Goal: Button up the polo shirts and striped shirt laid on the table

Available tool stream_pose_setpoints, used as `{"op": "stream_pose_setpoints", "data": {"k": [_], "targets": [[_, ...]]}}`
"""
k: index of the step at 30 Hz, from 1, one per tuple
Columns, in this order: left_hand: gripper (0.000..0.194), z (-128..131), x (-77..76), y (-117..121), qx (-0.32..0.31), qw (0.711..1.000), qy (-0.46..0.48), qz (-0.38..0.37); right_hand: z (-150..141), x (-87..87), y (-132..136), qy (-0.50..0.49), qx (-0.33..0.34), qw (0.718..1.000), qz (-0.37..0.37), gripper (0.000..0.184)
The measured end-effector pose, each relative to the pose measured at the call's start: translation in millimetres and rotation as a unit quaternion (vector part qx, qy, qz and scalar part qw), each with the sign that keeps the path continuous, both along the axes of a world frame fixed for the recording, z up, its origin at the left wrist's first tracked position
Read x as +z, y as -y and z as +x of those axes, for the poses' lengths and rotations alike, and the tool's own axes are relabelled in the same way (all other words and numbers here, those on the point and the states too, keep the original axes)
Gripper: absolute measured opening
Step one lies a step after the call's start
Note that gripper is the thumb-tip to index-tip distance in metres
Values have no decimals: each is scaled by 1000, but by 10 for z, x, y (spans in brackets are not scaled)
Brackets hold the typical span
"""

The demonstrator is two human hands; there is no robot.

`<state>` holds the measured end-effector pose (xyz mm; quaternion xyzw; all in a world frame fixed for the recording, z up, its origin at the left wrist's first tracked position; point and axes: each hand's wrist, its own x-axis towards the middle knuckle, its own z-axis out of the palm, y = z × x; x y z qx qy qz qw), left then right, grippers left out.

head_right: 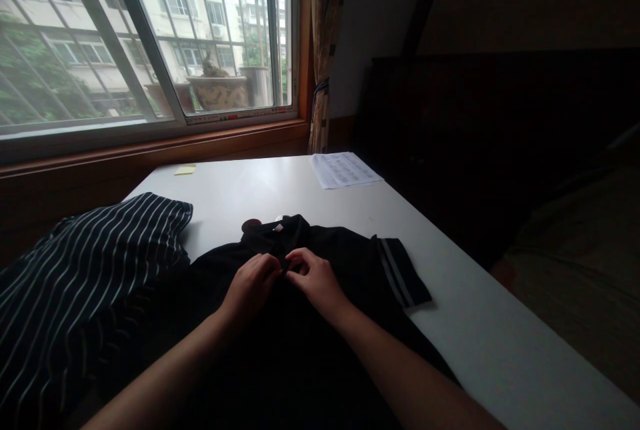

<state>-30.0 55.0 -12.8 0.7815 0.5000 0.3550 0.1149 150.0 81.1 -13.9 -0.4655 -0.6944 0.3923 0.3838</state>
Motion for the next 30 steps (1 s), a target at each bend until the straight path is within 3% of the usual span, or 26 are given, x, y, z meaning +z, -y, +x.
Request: {"op": "stream_pose_setpoints", "data": {"k": [9, 20, 30], "targets": [[5, 8, -23, 13, -15, 998, 55, -21, -6, -19, 13, -3, -25, 1000, 6, 26], [12, 25, 4, 24, -13, 998, 57, -35, -12, -82, 18, -47, -51, 997, -26, 20], [3, 12, 16, -11, -7, 983, 153, -101, -32, 10, 74, -6, -52, 998, 26, 12]]}}
